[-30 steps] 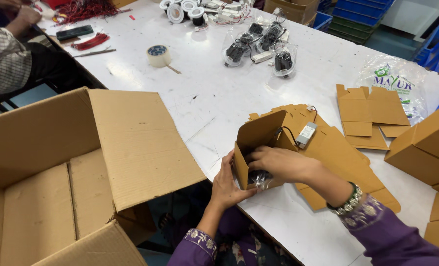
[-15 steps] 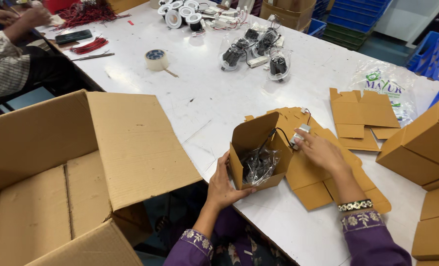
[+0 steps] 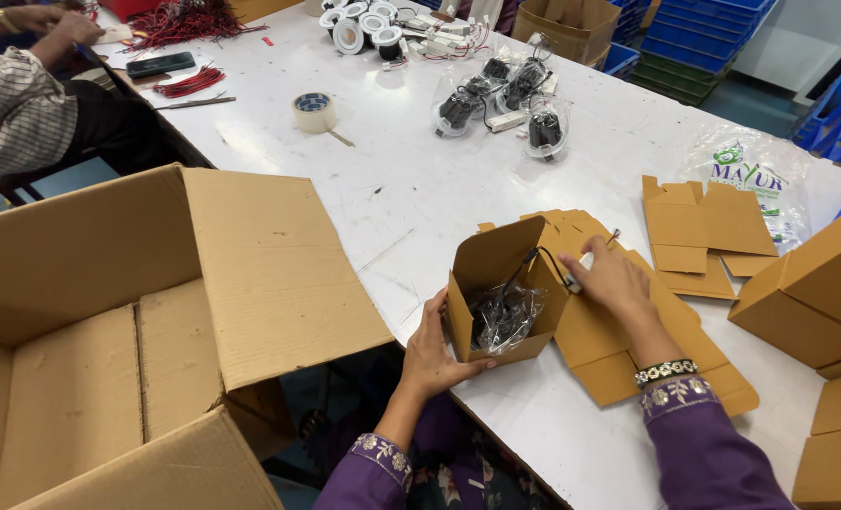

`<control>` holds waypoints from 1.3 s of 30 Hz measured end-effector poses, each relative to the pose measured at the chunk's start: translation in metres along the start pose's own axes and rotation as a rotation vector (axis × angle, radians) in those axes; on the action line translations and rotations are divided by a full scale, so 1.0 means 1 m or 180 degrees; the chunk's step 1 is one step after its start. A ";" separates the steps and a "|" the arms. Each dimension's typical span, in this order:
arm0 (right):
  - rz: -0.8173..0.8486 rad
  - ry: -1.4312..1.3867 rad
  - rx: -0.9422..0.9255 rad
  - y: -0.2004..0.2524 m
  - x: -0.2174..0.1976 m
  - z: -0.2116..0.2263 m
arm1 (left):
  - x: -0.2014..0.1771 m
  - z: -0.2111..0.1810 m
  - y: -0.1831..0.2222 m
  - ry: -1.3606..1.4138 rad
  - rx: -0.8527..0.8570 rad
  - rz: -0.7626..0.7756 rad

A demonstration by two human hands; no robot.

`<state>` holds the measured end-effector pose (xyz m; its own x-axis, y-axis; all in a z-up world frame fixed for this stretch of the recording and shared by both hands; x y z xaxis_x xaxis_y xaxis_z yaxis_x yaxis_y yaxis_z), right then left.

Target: The person folds small cardboard boxes and places light fixtures and drivers inside before closing them.

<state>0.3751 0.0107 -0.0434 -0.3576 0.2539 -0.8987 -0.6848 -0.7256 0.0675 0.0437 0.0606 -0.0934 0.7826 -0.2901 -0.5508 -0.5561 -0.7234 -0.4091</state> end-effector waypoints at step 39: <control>0.0864 -0.5297 -0.2414 0.124 -0.067 0.096 | 0.053 -0.087 -0.025 -0.2424 0.0787 -0.0118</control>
Point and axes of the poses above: each hand's wrist, its own y-axis away from the middle knuckle, its own x-axis out of the palm, z = x × y, the point moved 1 cm from there along -y, towards the middle knuckle, and after that the axes turned 9 degrees about -y, right-handed, at the moved point
